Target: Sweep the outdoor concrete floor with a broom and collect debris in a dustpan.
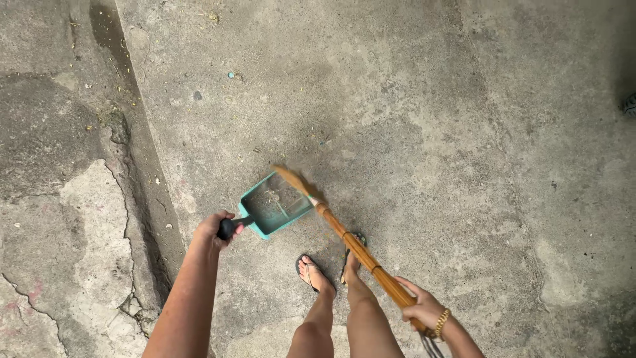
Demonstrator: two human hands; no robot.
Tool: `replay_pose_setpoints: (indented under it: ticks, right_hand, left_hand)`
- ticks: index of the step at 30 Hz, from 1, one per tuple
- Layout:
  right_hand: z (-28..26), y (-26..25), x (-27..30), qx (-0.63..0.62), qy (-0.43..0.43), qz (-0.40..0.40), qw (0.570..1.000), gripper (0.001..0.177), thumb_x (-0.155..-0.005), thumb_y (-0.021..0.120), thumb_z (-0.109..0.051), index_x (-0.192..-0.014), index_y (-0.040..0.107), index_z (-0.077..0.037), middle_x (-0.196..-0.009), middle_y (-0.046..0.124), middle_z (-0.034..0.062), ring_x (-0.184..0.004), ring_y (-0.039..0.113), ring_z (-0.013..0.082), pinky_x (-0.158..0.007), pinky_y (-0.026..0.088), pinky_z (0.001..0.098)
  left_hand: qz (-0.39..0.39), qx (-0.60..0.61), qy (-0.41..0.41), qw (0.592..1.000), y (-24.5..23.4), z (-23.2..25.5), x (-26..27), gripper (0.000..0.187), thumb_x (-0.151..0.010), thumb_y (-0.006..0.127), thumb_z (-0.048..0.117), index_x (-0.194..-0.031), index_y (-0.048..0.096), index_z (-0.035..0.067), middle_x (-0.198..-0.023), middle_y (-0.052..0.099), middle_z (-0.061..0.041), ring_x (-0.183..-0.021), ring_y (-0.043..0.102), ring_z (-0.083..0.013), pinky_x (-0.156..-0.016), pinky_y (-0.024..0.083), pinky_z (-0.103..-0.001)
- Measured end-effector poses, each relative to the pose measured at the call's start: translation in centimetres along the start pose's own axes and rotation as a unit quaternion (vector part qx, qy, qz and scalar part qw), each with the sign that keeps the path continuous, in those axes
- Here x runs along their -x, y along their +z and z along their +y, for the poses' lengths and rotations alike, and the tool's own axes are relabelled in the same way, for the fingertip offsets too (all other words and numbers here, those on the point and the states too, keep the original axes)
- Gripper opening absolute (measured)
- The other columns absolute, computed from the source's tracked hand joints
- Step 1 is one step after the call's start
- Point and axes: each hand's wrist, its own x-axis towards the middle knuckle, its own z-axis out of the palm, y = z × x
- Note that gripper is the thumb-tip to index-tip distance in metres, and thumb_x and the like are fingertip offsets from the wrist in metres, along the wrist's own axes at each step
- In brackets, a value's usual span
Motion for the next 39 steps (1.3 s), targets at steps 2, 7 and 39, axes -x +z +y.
replay_pose_setpoints:
  ticks: [2, 7, 39]
  right_hand:
    - [0.8, -4.1, 0.5, -0.019, 0.001, 0.028, 0.999, 0.097, -0.078, 0.074, 0.002, -0.154, 0.034, -0.042, -0.093, 0.072, 0.0169, -0.05, 0.057, 0.0173, -0.043, 0.05, 0.0264]
    - [-3.4, -11.5, -3.6, -0.121, -0.036, 0.176, 0.976, 0.095, -0.073, 0.077, -0.001, -0.154, 0.033, -0.023, -0.09, 0.072, 0.0197, -0.052, 0.058, 0.0226, -0.046, 0.048, 0.0349]
    - [-18.5, -0.6, -18.5, -0.054, -0.057, 0.124, 0.989, 0.098, -0.07, 0.068, 0.01, -0.151, 0.025, -0.023, -0.095, 0.066, 0.0221, -0.059, 0.063, 0.0264, -0.046, 0.052, 0.0368]
  left_hand:
    - [0.002, -0.012, -0.009, 1.0, -0.4, 1.0, 0.2, 0.029, -0.091, 0.063, 0.01, -0.112, 0.052, -0.007, -0.102, 0.065, -0.032, -0.06, 0.071, -0.029, -0.047, 0.061, -0.032]
    - [0.022, -0.022, -0.004, 1.0, -0.3, 3.0, -0.1, 0.03, -0.093, 0.06, 0.01, -0.114, 0.049, -0.008, -0.107, 0.063, -0.041, -0.059, 0.07, -0.0263, -0.046, 0.059, -0.029]
    - [0.055, 0.015, 0.012, 0.998, 2.3, 0.5, -1.9, 0.022, -0.083, 0.065, 0.007, -0.101, 0.057, -0.003, -0.086, 0.066, -0.02, -0.059, 0.069, -0.0297, -0.045, 0.057, -0.034]
